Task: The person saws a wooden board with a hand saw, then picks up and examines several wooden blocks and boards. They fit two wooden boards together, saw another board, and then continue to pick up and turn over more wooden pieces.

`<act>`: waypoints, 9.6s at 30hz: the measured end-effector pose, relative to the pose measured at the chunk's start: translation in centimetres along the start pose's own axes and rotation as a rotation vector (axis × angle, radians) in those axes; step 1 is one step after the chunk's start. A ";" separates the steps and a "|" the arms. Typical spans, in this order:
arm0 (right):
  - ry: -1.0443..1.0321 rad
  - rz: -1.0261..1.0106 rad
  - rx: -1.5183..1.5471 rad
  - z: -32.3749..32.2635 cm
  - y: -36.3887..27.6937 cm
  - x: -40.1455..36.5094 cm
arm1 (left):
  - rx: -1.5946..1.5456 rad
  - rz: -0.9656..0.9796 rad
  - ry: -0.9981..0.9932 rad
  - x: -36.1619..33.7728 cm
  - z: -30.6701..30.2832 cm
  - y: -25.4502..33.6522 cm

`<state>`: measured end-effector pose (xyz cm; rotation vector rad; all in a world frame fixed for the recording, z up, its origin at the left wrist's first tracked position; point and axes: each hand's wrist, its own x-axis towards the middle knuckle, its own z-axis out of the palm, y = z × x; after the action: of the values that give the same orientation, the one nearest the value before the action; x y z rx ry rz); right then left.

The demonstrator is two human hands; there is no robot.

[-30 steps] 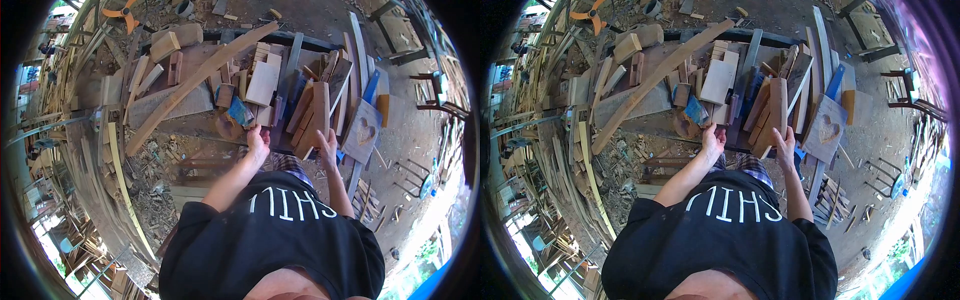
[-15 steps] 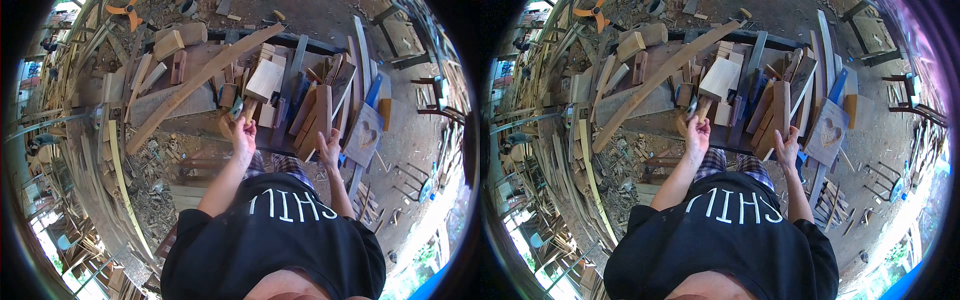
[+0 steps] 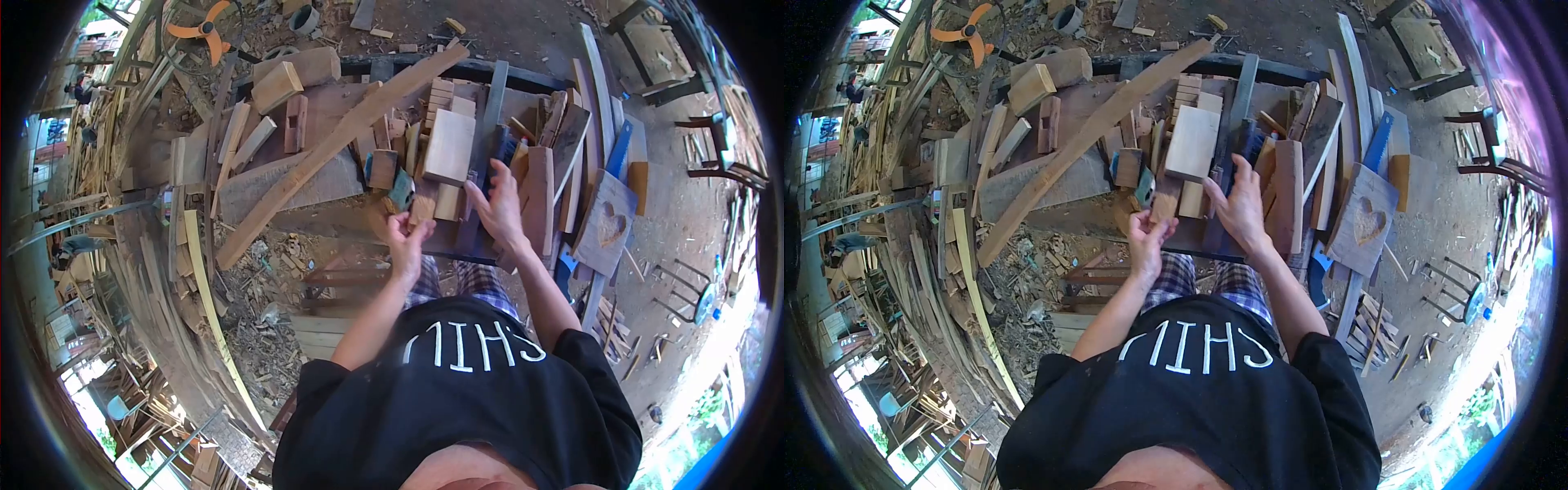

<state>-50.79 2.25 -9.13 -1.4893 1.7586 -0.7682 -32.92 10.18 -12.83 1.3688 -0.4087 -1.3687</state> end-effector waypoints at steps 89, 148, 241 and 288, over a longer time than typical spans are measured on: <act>-0.352 0.229 1.347 -3.5 2.1 -7.9 | 0.495 0.187 -0.586 -6.5 7.3 6.1; -0.301 0.197 1.050 -0.5 -0.6 -6.9 | 0.389 -0.312 -0.543 -1.8 2.1 10.3; -0.591 -0.556 -1.218 41.8 -33.3 32.9 | 1.674 0.325 0.277 17.5 -32.2 29.1; -0.812 -1.158 -0.011 37.3 -31.0 8.8 | 1.011 -0.040 -0.030 15.9 -38.4 32.7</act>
<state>-3.54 -11.58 -7.09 -2.3487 0.2112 -0.4982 18.59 2.64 -3.59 2.1578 -1.2035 -1.2418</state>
